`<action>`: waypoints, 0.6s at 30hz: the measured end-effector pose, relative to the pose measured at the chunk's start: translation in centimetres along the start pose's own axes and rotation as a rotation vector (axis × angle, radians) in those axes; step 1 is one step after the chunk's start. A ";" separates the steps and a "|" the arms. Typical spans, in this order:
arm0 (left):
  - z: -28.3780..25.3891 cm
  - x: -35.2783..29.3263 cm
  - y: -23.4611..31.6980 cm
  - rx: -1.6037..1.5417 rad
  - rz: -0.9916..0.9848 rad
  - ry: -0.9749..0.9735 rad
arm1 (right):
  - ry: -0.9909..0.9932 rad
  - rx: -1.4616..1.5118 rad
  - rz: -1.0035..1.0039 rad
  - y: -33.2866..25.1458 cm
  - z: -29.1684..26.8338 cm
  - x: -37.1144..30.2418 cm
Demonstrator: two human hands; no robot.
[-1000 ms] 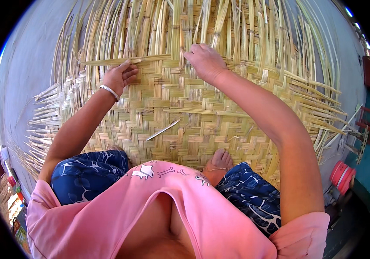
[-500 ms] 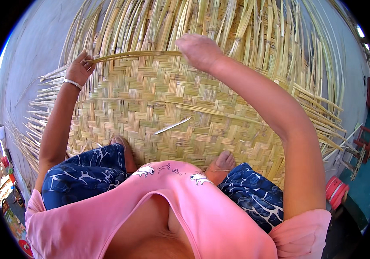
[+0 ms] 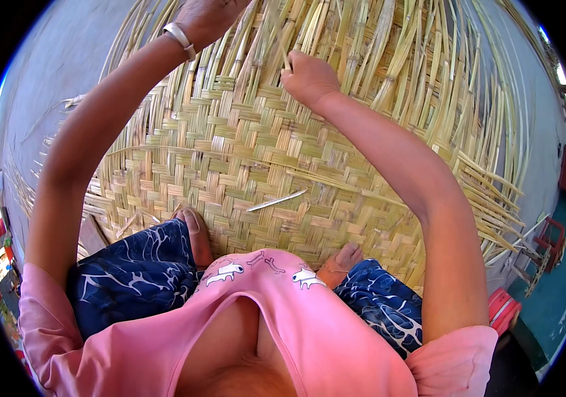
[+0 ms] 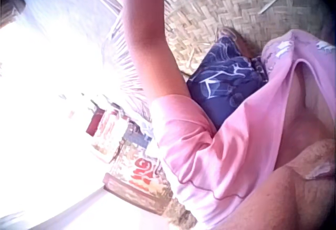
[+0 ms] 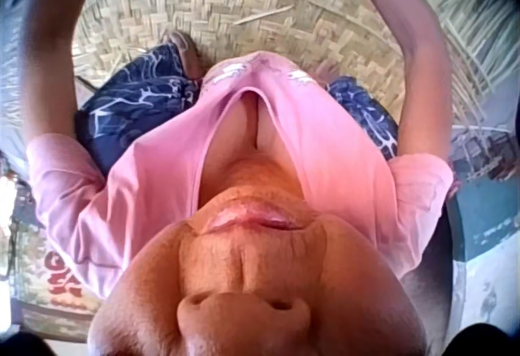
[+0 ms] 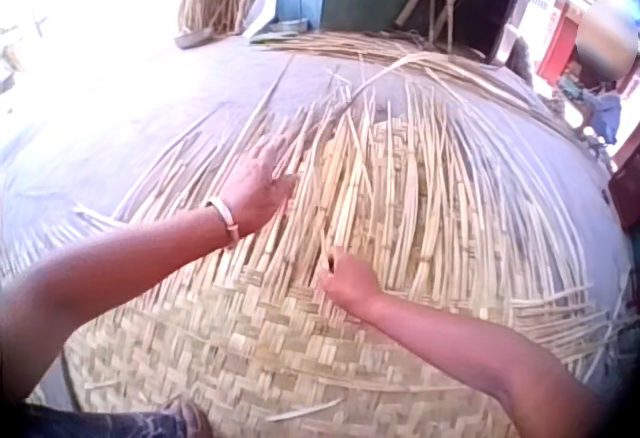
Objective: The person weaves a large circular mat using dried palm leaves by hand. They interlace the leaves in a consistent pattern, occasionally adjusting the mat's position and pulling strands to tighten the weave.
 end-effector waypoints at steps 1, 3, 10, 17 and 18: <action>2.5 -0.5 -1.5 0.007 -0.071 -0.180 | 0.067 0.060 0.030 0.9 -0.3 -0.3; 7.0 -1.8 -6.6 0.033 -0.226 -0.528 | 0.123 0.161 0.074 1.6 -0.7 -0.6; 13.1 -8.1 -11.7 -0.153 -0.794 -0.947 | 0.140 0.358 0.091 2.8 -1.5 -1.8; 13.8 -9.9 -9.8 -0.401 -0.838 -1.174 | 0.115 0.455 0.071 3.4 -1.2 -2.1; 13.7 -9.8 -9.9 -0.362 -0.785 -1.161 | 0.113 0.451 0.078 3.4 -1.1 -2.0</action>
Point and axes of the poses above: each hand's wrist, its own x-axis towards the middle knuckle, its own z-axis out of the palm, y = z × x, the point moved 9 cm from there along x, towards the middle knuckle, and after that the axes turned 11 degrees about -z, right-handed, at the moved point
